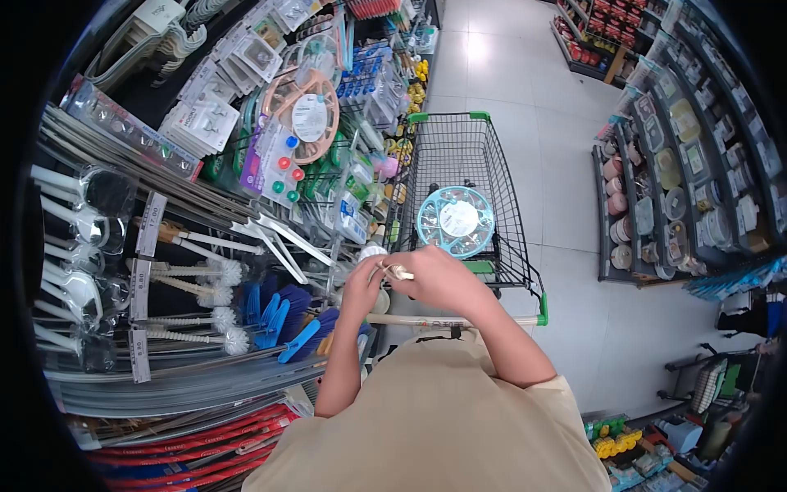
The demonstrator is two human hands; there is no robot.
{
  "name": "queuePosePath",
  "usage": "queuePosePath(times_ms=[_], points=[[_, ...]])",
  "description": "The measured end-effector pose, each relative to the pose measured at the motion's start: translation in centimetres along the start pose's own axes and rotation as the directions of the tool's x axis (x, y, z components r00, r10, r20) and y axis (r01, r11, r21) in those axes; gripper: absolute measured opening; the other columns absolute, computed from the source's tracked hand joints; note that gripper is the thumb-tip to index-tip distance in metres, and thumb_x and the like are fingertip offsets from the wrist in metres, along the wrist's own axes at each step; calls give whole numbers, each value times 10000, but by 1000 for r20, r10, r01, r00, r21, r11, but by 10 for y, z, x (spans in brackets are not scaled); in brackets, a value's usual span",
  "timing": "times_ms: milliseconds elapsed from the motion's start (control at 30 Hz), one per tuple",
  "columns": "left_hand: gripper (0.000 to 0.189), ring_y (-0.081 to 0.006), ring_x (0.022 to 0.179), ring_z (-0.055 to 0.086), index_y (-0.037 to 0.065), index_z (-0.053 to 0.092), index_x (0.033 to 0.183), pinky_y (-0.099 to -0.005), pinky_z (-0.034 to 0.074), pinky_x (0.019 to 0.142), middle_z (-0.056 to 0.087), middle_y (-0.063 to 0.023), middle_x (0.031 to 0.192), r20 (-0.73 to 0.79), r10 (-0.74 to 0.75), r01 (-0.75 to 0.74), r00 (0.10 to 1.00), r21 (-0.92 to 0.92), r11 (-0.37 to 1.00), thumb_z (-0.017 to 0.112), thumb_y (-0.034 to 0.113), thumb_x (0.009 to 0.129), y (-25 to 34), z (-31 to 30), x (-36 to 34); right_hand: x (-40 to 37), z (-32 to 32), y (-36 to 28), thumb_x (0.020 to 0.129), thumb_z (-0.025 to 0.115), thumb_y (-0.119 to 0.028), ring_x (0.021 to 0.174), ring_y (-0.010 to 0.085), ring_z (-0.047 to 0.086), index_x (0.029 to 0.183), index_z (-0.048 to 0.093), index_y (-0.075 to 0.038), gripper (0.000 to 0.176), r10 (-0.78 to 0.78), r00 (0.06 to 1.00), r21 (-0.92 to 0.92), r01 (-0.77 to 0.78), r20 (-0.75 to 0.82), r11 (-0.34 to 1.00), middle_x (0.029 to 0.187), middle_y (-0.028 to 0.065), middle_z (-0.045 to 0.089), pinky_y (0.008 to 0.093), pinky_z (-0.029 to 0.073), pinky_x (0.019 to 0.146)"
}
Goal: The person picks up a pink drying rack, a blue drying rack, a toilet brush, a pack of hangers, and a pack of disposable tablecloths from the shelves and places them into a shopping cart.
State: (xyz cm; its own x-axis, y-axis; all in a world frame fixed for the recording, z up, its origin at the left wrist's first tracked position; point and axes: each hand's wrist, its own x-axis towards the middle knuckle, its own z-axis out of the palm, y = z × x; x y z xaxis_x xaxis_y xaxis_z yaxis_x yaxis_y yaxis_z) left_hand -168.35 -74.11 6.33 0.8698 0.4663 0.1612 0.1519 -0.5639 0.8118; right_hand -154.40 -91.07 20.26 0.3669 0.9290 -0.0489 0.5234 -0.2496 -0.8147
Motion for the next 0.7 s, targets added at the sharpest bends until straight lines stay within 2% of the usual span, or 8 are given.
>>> queuePosePath(times_ms=[100, 167, 233, 333, 467, 567, 633, 700], points=[[301, -379, 1138, 604, 30, 623, 1226, -419, 482, 960, 654, -177, 1207, 8, 64, -64, 998, 18, 998, 628, 120, 938, 1, 17, 12, -12, 1, 25, 877, 680, -185, 758, 406, 667, 1166, 710, -96, 305, 37, 984, 104, -19, -174, 994, 820, 220, 698, 438, 546, 726], [360, -390, 1156, 595, 36, 592, 1288, -425, 473, 982, 635, -195, 1249, -4, -5, 5, 1000, 19, 1000, 626, 163, 954, 6, 18, 14, -17, -1, 44, 886, 678, -194, 737, 375, 686, 1144, 713, -74, 287, 109, 971, 64, -97, -212, 993, 810, 208, 705, 412, 546, 715], [404, -388, 1180, 589, 49, 562, 1341, -422, 464, 998, 621, -204, 1274, 0, -19, 19, 1000, 16, 1000, 615, 196, 969, -14, 20, 5, -19, -2, 75, 902, 666, -220, 725, 338, 704, 1137, 710, -64, 286, 300, 906, 212, -243, -299, 947, 797, 189, 712, 389, 545, 708], [436, -356, 1219, 584, 34, 537, 1377, -394, 453, 1022, 609, -202, 1307, 2, -174, 174, 985, -38, 984, 600, 205, 981, -41, 15, -24, -19, 10, 142, 916, 640, -235, 724, 311, 711, 1114, 707, -43, 284, 459, 790, 264, -379, -407, 887, 776, 179, 711, 388, 539, 692], [442, -322, 1228, 589, 18, 525, 1388, -383, 460, 1016, 600, -198, 1333, -59, -306, 303, 950, -54, 951, 592, 193, 987, -78, 5, -86, -21, 39, 250, 906, 602, -198, 701, 323, 707, 1091, 691, 5, 288, 474, 720, 211, -429, -506, 878, 743, 195, 697, 414, 532, 677], [446, -243, 1224, 590, 26, 520, 1403, -353, 462, 1015, 612, -169, 1320, -130, -464, 442, 876, -169, 881, 611, 186, 997, -86, -3, -127, -24, 53, 299, 938, 593, -217, 707, 216, 738, 1018, 681, 27, 271, 539, 659, 245, -489, -526, 837, 751, 151, 710, 350, 547, 654], [436, -245, 1222, 586, 25, 510, 1411, -343, 461, 1021, 600, -173, 1326, -182, -620, 578, 763, -235, 781, 591, 181, 1011, -86, -7, -149, -25, 59, 321, 920, 585, -214, 694, 239, 740, 1009, 679, 25, 271, 615, 603, 310, -538, -509, 784, 745, 159, 707, 364, 550, 641], [428, -244, 1219, 585, 13, 508, 1411, -337, 454, 1030, 599, -174, 1327, -216, -620, 572, 754, -247, 782, 575, 176, 1021, -98, -4, -171, -24, 62, 337, 914, 588, -221, 681, 250, 737, 1009, 679, 26, 279, 648, 554, 315, -580, -524, 751, 748, 169, 708, 373, 549, 633]])
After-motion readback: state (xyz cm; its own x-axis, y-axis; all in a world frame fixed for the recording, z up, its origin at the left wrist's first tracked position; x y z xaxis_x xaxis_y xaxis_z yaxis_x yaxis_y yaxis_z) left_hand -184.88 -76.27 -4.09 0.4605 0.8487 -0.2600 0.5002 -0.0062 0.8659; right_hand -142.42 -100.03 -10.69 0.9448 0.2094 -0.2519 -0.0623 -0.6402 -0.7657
